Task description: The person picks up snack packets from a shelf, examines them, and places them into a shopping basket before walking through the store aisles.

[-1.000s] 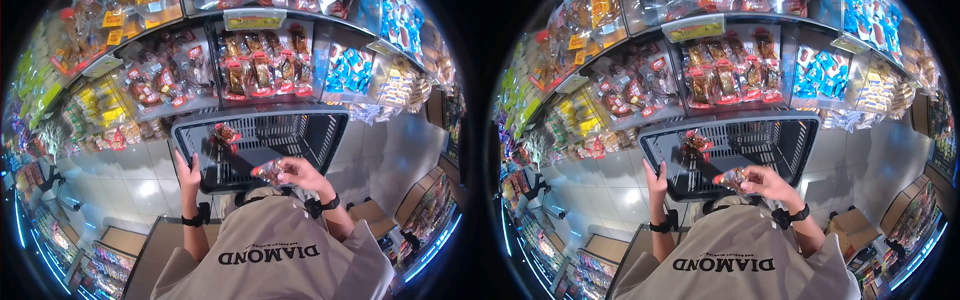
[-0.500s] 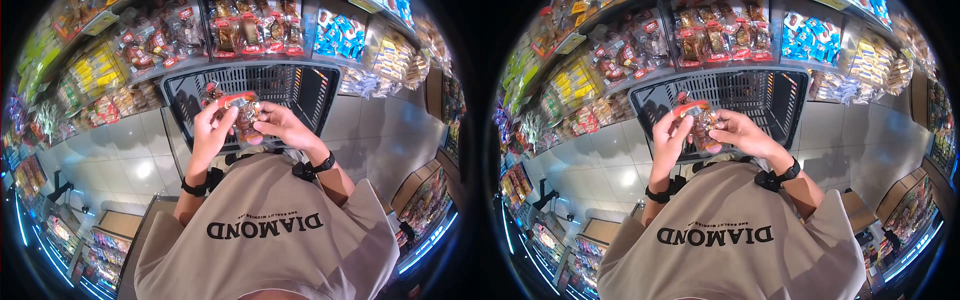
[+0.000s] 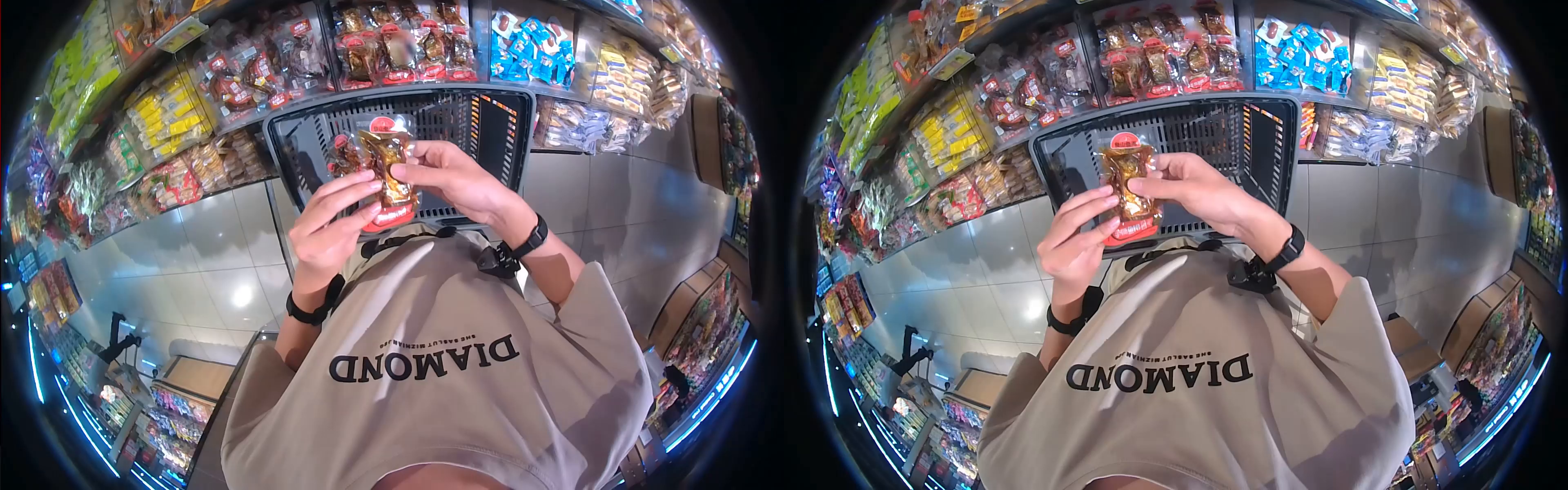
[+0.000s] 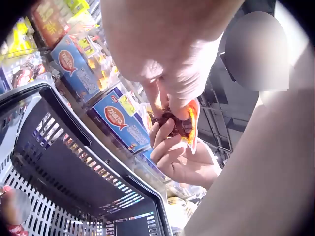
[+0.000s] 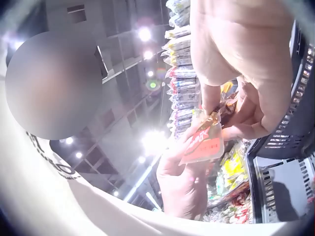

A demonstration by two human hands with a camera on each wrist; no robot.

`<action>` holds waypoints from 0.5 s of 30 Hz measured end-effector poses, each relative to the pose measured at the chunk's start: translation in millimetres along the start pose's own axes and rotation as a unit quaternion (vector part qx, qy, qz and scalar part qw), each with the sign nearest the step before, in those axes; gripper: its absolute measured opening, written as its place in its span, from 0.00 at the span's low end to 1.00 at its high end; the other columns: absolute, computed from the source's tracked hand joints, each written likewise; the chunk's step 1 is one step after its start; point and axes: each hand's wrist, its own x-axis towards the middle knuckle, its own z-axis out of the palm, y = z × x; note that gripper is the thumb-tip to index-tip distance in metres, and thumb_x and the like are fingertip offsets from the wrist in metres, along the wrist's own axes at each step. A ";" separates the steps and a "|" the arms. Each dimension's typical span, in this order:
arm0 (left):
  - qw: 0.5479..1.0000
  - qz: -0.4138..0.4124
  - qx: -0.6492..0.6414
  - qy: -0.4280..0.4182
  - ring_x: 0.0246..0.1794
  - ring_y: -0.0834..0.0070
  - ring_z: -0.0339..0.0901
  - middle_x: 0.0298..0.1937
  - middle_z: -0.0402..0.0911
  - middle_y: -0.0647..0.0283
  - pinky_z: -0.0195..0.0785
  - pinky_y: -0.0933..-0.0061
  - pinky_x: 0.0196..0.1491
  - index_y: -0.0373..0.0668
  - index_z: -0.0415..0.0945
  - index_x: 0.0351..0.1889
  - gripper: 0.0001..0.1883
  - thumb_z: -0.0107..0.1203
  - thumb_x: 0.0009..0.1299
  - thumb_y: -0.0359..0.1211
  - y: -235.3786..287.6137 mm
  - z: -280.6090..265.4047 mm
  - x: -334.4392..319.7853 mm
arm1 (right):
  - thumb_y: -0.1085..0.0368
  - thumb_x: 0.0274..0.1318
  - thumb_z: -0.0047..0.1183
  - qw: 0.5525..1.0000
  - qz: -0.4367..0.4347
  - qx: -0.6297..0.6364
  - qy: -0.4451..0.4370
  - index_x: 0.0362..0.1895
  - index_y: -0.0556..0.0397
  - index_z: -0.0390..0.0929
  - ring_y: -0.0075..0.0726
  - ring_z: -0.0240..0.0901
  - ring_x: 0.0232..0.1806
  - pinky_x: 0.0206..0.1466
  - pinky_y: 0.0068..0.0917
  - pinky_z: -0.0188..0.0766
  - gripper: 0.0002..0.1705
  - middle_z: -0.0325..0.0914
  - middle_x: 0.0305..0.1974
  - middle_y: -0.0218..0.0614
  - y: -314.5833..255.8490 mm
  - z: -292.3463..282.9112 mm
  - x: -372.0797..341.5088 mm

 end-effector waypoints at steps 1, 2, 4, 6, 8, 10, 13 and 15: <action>1.000 0.000 0.000 0.002 0.51 0.52 0.83 0.47 0.85 0.50 0.79 0.58 0.53 0.37 0.86 0.36 0.11 0.66 0.55 0.17 -0.6 2.8 -2.4 | 0.60 0.67 0.59 1.000 0.000 0.007 -0.011 0.54 0.56 0.80 0.18 0.75 0.46 0.54 0.24 0.70 0.17 0.83 0.44 0.30 -0.8 -1.0 2.8; 0.998 -0.045 0.005 0.035 0.52 0.53 0.83 0.50 0.84 0.50 0.78 0.60 0.53 0.36 0.85 0.37 0.12 0.66 0.56 0.16 -0.8 5.8 -3.2 | 0.61 0.67 0.58 1.000 -0.012 -0.016 0.004 0.57 0.56 0.78 0.20 0.76 0.48 0.56 0.24 0.71 0.19 0.83 0.48 0.33 -5.3 0.1 4.8; 0.991 -0.093 0.073 0.063 0.51 0.60 0.83 0.54 0.82 0.49 0.78 0.68 0.49 0.34 0.83 0.40 0.13 0.66 0.57 0.16 -2.3 0.1 -2.6 | 0.62 0.67 0.57 0.995 -0.074 -0.067 0.025 0.64 0.59 0.71 0.25 0.77 0.52 0.61 0.28 0.71 0.25 0.82 0.52 0.37 -31.3 -8.6 7.8; 0.982 -0.159 0.047 0.085 0.40 0.71 0.82 0.48 0.83 0.52 0.77 0.74 0.42 0.32 0.81 0.40 0.11 0.65 0.60 0.16 -14.1 -3.3 -19.4 | 0.61 0.67 0.58 0.975 -0.161 -0.135 0.077 0.66 0.60 0.68 0.26 0.77 0.53 0.62 0.29 0.70 0.28 0.80 0.54 0.39 -67.9 -30.9 25.4; 0.953 -0.291 -0.028 0.083 0.34 0.75 0.81 0.42 0.82 0.55 0.77 0.76 0.36 0.31 0.80 0.40 0.06 0.60 0.66 0.16 -22.6 -9.4 -43.5 | 0.60 0.66 0.59 0.953 -0.186 -0.194 0.138 0.66 0.61 0.67 0.29 0.76 0.55 0.61 0.31 0.72 0.30 0.79 0.54 0.40 -99.0 -60.8 49.8; 0.950 -0.289 -0.053 0.105 0.35 0.75 0.81 0.42 0.82 0.55 0.77 0.77 0.35 0.31 0.80 0.40 0.05 0.58 0.68 0.17 -30.4 -9.0 -48.2 | 0.60 0.65 0.60 0.946 -0.168 -0.222 0.164 0.66 0.61 0.67 0.31 0.76 0.56 0.59 0.32 0.74 0.30 0.79 0.55 0.40 -122.1 -95.8 85.6; 0.952 -0.279 -0.045 0.116 0.36 0.75 0.81 0.42 0.82 0.55 0.77 0.78 0.35 0.31 0.80 0.41 0.06 0.52 0.71 0.16 -36.1 -10.0 -52.3 | 0.62 0.62 0.63 0.949 -0.035 -0.261 0.173 0.64 0.60 0.68 0.33 0.74 0.56 0.55 0.33 0.77 0.30 0.78 0.54 0.40 -107.3 -141.6 143.6; 0.960 -0.266 -0.002 0.086 0.37 0.75 0.82 0.45 0.83 0.56 0.78 0.78 0.36 0.31 0.80 0.42 0.08 0.51 0.71 0.15 -44.0 -10.6 -55.8 | 0.62 0.60 0.66 0.936 0.083 -0.284 0.193 0.59 0.60 0.71 0.32 0.76 0.51 0.50 0.32 0.79 0.28 0.78 0.50 0.37 -95.9 -154.5 173.8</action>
